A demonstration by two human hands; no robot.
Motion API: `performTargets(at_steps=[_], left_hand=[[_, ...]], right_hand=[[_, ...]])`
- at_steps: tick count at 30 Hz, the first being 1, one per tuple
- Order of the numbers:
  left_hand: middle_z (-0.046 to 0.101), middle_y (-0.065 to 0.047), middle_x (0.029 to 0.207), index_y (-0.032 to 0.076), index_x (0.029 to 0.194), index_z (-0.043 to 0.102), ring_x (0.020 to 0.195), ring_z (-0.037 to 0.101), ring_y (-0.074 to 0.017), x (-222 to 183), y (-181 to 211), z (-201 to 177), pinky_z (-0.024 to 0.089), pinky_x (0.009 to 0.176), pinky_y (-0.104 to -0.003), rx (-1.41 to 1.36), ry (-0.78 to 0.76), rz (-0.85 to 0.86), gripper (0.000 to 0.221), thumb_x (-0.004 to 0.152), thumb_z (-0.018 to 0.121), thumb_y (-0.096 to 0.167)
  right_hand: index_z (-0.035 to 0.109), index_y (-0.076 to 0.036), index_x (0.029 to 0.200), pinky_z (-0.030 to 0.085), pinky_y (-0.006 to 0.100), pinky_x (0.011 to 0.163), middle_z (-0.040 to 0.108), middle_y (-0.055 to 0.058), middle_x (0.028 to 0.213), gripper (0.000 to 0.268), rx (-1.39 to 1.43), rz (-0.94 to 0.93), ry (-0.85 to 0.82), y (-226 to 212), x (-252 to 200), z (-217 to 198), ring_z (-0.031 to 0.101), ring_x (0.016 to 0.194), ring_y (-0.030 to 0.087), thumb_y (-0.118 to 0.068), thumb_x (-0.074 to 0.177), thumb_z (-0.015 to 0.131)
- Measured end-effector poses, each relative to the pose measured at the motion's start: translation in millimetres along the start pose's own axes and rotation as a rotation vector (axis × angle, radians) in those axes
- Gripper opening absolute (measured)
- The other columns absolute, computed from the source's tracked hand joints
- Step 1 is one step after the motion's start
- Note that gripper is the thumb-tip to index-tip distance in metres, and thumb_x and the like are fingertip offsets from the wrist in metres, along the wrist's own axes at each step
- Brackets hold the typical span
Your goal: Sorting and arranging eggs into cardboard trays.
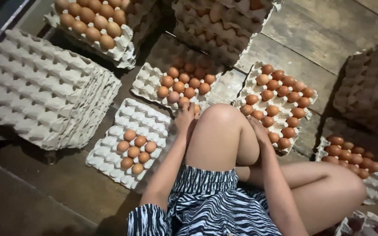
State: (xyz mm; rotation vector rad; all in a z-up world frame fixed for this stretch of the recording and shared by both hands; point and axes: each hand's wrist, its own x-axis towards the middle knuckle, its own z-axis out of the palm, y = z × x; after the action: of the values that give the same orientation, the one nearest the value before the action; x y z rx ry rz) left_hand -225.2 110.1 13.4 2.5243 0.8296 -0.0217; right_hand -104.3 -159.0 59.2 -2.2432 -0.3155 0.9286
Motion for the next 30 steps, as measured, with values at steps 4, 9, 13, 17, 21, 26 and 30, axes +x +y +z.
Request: performTargets(at_steps=[4, 9, 13, 17, 21, 26, 30], left_hand=[[0.044, -0.001, 0.121, 0.027, 0.131, 0.055, 0.102, 0.059, -0.0375, 2.1, -3.8, 4.8, 0.06, 0.072, -0.056, 0.057, 0.069, 0.013, 0.052, 0.083, 0.071, 0.037], [0.043, -0.001, 0.118, 0.035, 0.133, 0.055, 0.103, 0.056, -0.0363, 8.6, -8.8, 4.0, 0.06, 0.068, -0.054, 0.073, -0.005, -0.041, 0.054, 0.082, 0.072, 0.041], [0.044, -0.001, 0.119, 0.035, 0.133, 0.056, 0.104, 0.056, -0.0363, 8.4, -6.7, -20.6, 0.06, 0.071, -0.054, 0.058, -0.002, -0.012, 0.053, 0.083, 0.073, 0.037], [0.045, -0.005, 0.119, 0.029, 0.126, 0.061, 0.096, 0.064, -0.0411, 8.3, -3.8, -50.5, 0.06, 0.074, -0.056, 0.005, 0.037, 0.077, 0.047, 0.082, 0.075, 0.032], [0.044, -0.006, 0.123, 0.029, 0.125, 0.06, 0.092, 0.067, -0.0421, 1.3, 0.3, -66.8, 0.06, 0.073, -0.056, 0.01, -0.004, 0.044, 0.046, 0.082, 0.076, 0.036], [0.053, -0.006, 0.117, 0.024, 0.116, 0.061, 0.092, 0.069, -0.0303, 37.9, -43.9, -4.2, 0.059, 0.078, -0.046, -0.732, 0.012, -0.387, 0.04, 0.08, 0.072, 0.037], [0.059, -0.012, 0.088, 0.012, 0.075, 0.052, 0.075, 0.066, -0.032, 56.3, -53.4, 0.5, 0.058, 0.065, -0.043, -2.087, -0.007, -0.804, 0.015, 0.07, 0.063, 0.02]], right_hand=[[0.065, -0.006, 0.123, 0.031, 0.043, 0.115, 0.06, 0.017, 0.131, 0.038, 0.262, 0.059, 0.058, -45.6, -30.0, -4.4, 0.047, 0.132, 0.031, -0.031, 0.1, 0.05], [0.07, -0.019, 0.111, 0.04, 0.04, 0.105, 0.067, 0.008, 0.116, 0.032, 0.19, 0.102, 0.072, -19.4, -8.1, -4.1, 0.056, 0.12, 0.026, -0.043, 0.096, 0.054], [0.069, -0.02, 0.112, 0.04, 0.04, 0.105, 0.067, 0.009, 0.116, 0.033, 0.205, 0.119, 0.092, -17.6, -9.9, -1.0, 0.056, 0.119, 0.026, -0.046, 0.094, 0.058], [0.071, -0.012, 0.111, 0.041, 0.045, 0.105, 0.067, 0.016, 0.111, 0.028, 0.313, 0.033, 0.158, -9.8, -12.2, 2.1, 0.058, 0.115, 0.031, -0.032, 0.095, 0.06], [0.071, -0.012, 0.108, 0.043, 0.043, 0.101, 0.067, 0.012, 0.103, 0.024, 0.352, 0.003, 0.194, 13.3, 2.6, 12.3, 0.057, 0.109, 0.026, -0.029, 0.095, 0.061], [0.072, -0.013, 0.107, 0.044, 0.043, 0.1, 0.068, 0.015, 0.104, 0.024, 0.357, 0.019, 0.193, 9.7, 2.2, 12.3, 0.06, 0.109, 0.029, -0.031, 0.093, 0.063], [0.072, -0.011, 0.103, 0.045, 0.042, 0.096, 0.067, 0.013, 0.098, 0.021, 0.367, -0.007, 0.201, -7.4, -4.0, 11.4, 0.06, 0.103, 0.027, -0.027, 0.092, 0.064]])
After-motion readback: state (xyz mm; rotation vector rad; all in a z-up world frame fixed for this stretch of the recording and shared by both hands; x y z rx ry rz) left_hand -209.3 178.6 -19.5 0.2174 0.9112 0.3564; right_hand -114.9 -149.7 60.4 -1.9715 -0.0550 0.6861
